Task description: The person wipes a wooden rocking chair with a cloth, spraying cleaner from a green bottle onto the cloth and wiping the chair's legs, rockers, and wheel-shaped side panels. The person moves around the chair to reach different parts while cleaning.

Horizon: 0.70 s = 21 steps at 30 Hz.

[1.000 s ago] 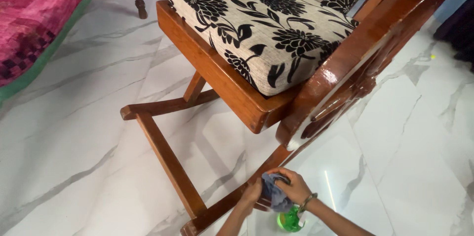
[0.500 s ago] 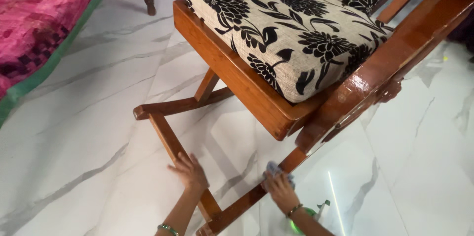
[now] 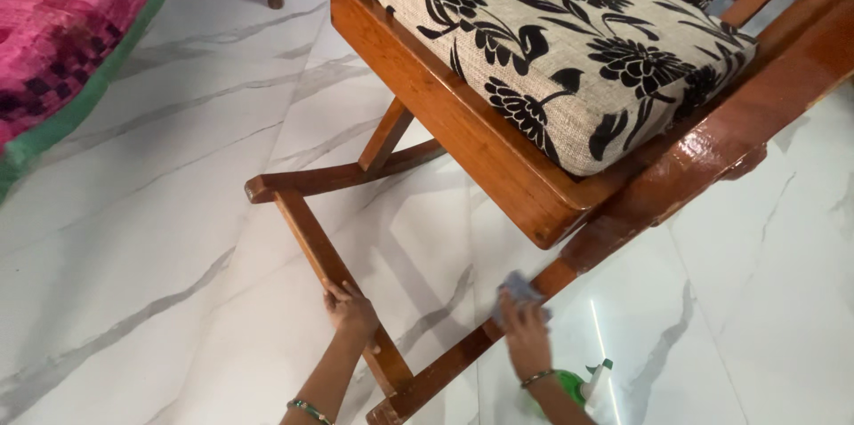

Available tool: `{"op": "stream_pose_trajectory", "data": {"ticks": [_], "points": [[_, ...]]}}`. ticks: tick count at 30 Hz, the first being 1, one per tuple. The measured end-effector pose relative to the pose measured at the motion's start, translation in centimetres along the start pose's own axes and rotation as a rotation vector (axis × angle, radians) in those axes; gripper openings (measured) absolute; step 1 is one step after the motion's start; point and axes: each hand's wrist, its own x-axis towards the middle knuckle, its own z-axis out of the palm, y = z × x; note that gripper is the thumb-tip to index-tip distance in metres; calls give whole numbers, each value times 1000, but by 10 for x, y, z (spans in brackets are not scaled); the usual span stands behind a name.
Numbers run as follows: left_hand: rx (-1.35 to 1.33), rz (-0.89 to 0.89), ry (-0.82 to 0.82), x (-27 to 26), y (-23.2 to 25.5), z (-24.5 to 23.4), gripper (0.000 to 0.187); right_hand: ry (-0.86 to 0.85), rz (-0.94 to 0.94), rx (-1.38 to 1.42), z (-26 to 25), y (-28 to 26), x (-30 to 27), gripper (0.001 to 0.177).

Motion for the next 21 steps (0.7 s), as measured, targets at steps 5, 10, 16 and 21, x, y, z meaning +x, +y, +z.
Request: {"op": "stream_pose_trajectory", "data": {"ticks": [5,10,16,21], "points": [[-128,-25,-24,-3,-11,-7,150,-120,-103,80,5,-2,0,60],[-375,-107,1,17,-31,-3,160,153,263,-25,-28,56,11,64],[-344,-136,-9,24,-25,4,164,-31,41,-24,-21,3,1,73],[-429,-126,23,23,-32,10,165,-41,-128,130,9,-47,-7,56]]}}
